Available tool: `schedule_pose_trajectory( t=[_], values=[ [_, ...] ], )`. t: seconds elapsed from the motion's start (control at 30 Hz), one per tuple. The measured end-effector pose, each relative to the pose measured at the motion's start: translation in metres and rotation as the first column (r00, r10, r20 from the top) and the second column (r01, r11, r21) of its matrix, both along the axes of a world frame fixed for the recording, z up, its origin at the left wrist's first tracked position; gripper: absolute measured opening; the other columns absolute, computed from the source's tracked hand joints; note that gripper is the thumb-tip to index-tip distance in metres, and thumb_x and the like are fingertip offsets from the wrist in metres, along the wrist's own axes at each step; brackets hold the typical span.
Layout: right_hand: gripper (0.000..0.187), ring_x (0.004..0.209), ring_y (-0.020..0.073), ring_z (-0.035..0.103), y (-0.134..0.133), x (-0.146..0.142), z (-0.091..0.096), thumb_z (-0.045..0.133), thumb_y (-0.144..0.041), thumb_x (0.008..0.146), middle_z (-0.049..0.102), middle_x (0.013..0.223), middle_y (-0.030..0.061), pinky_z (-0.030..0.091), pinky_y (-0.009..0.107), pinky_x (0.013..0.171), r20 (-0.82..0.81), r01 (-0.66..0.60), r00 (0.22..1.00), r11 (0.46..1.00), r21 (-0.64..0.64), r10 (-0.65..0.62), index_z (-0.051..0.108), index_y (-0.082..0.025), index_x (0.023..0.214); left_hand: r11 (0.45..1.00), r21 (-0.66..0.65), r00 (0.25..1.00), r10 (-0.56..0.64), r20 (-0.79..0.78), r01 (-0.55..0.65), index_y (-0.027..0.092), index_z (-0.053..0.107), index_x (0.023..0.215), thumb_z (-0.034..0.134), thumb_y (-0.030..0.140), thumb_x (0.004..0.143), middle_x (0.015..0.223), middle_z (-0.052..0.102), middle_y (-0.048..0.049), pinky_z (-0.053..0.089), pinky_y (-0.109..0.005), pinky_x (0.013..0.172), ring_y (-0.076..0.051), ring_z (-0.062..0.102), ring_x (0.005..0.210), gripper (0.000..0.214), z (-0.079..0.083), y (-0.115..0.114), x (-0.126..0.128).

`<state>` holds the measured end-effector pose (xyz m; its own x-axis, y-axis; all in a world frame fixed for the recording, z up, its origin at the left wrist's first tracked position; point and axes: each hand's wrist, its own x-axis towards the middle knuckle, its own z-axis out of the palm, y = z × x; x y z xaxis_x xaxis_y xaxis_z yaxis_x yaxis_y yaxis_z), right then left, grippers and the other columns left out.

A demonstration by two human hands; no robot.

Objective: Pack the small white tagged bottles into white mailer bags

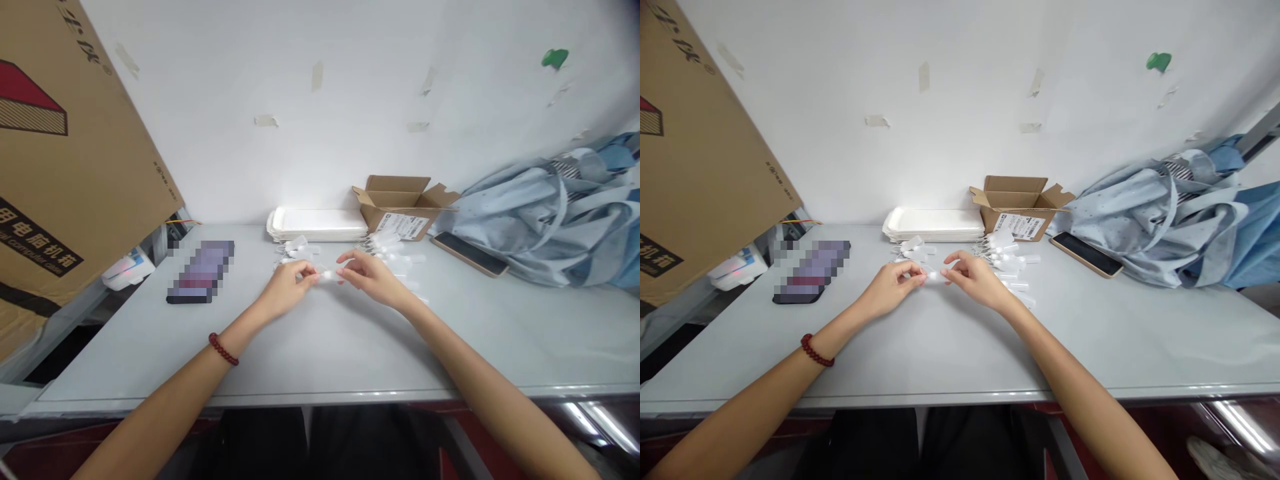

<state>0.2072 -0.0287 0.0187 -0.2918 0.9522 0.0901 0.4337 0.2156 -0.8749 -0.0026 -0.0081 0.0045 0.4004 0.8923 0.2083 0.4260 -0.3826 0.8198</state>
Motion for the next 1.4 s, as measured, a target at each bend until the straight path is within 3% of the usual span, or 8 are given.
schedule_pose_trajectory(
  t=[0.17, 0.27, 0.37, 0.47, 0.6, 0.67, 1.07, 1.4],
  values=[
    [0.022, 0.061, 0.0139, 0.053, 0.014, 0.028, 0.002, 0.052, -0.036, 0.086, 0.068, 0.078, 0.0038, 0.041, 0.026, 0.060, 0.225, 0.137, 0.954, 0.956, 0.261, -0.198, 0.055, -0.019, 0.099, 0.925, 0.148, 0.936, 0.351, 0.012, -0.349, 0.016, 0.070, 0.080, 0.057, 0.035, 0.077, 0.080, 0.070, -0.0044, 0.044, -0.029, 0.072, -0.019, 0.059, 0.075, 0.022, -0.004, 0.027, -0.027],
    [0.014, 0.065, 0.0160, 0.057, 0.022, 0.045, 0.002, 0.052, -0.027, 0.085, 0.069, 0.081, 0.0055, 0.042, 0.029, 0.065, 0.390, 0.165, 0.857, 0.896, 0.412, -0.337, 0.058, -0.018, 0.094, 0.869, 0.161, 0.879, 0.476, -0.023, -0.467, 0.017, 0.072, 0.079, 0.059, 0.035, 0.074, 0.077, 0.071, -0.0044, 0.044, -0.030, 0.071, -0.020, 0.058, 0.073, 0.023, -0.011, 0.040, -0.040],
    [0.014, 0.070, 0.0184, 0.060, 0.026, 0.056, 0.002, 0.050, -0.022, 0.085, 0.070, 0.082, 0.0061, 0.041, 0.029, 0.065, 0.517, 0.151, 0.772, 0.897, 0.416, -0.370, 0.060, -0.018, 0.093, 0.845, 0.131, 0.845, 0.530, -0.074, -0.519, 0.017, 0.074, 0.080, 0.061, 0.033, 0.074, 0.079, 0.072, -0.0049, 0.045, -0.031, 0.070, -0.021, 0.059, 0.072, 0.021, -0.018, 0.047, -0.043],
    [0.015, 0.071, 0.0184, 0.061, 0.025, 0.060, 0.004, 0.050, -0.019, 0.084, 0.070, 0.081, 0.0061, 0.041, 0.027, 0.063, 0.588, 0.141, 0.725, 0.914, 0.381, -0.358, 0.062, -0.018, 0.092, 0.851, 0.091, 0.853, 0.521, -0.035, -0.517, 0.018, 0.075, 0.091, 0.061, 0.029, 0.074, 0.087, 0.074, -0.0056, 0.047, -0.032, 0.076, -0.022, 0.063, 0.080, 0.025, -0.024, 0.051, -0.042],
    [0.017, 0.073, 0.0175, 0.060, 0.025, 0.068, 0.006, 0.052, -0.016, 0.081, 0.069, 0.081, 0.0053, 0.040, 0.026, 0.063, 0.633, 0.149, 0.697, 0.932, 0.331, -0.336, 0.063, -0.018, 0.094, 0.904, 0.010, 0.892, 0.421, 0.163, -0.428, 0.013, 0.070, 0.108, 0.057, 0.023, 0.075, 0.097, 0.074, -0.0086, 0.048, -0.032, 0.087, -0.021, 0.066, 0.091, 0.037, -0.032, 0.056, -0.041],
    [0.019, 0.072, 0.0172, 0.060, 0.027, 0.074, 0.006, 0.052, -0.014, 0.079, 0.068, 0.080, 0.0050, 0.040, 0.025, 0.063, 0.660, 0.143, 0.683, 0.943, 0.300, -0.313, 0.064, -0.018, 0.094, 0.917, 0.012, 0.902, 0.389, 0.185, -0.398, 0.012, 0.068, 0.111, 0.055, 0.021, 0.076, 0.101, 0.073, -0.0093, 0.046, -0.032, 0.092, -0.020, 0.065, 0.096, 0.038, -0.034, 0.057, -0.042],
    [0.024, 0.072, 0.0170, 0.059, 0.023, 0.074, 0.005, 0.056, -0.011, 0.069, 0.068, 0.088, 0.0055, 0.039, 0.024, 0.057, 0.675, 0.148, 0.716, 0.984, 0.099, -0.176, 0.065, -0.020, 0.090, 0.884, 0.154, 0.895, 0.446, 0.008, -0.442, 0.016, 0.070, 0.094, 0.053, 0.021, 0.078, 0.099, 0.072, -0.0078, 0.047, -0.032, 0.086, -0.021, 0.064, 0.091, 0.025, -0.016, 0.038, -0.031],
    [0.025, 0.079, 0.0191, 0.059, 0.022, 0.067, 0.002, 0.057, -0.006, 0.066, 0.068, 0.094, 0.0065, 0.040, 0.025, 0.063, 0.725, 0.135, 0.674, 0.988, 0.070, -0.143, 0.065, -0.019, 0.086, 0.890, 0.188, 0.904, 0.428, -0.025, -0.416, 0.017, 0.069, 0.096, 0.053, 0.021, 0.080, 0.100, 0.071, -0.0071, 0.047, -0.033, 0.085, -0.021, 0.063, 0.090, 0.023, -0.013, 0.028, -0.023]
  ],
)
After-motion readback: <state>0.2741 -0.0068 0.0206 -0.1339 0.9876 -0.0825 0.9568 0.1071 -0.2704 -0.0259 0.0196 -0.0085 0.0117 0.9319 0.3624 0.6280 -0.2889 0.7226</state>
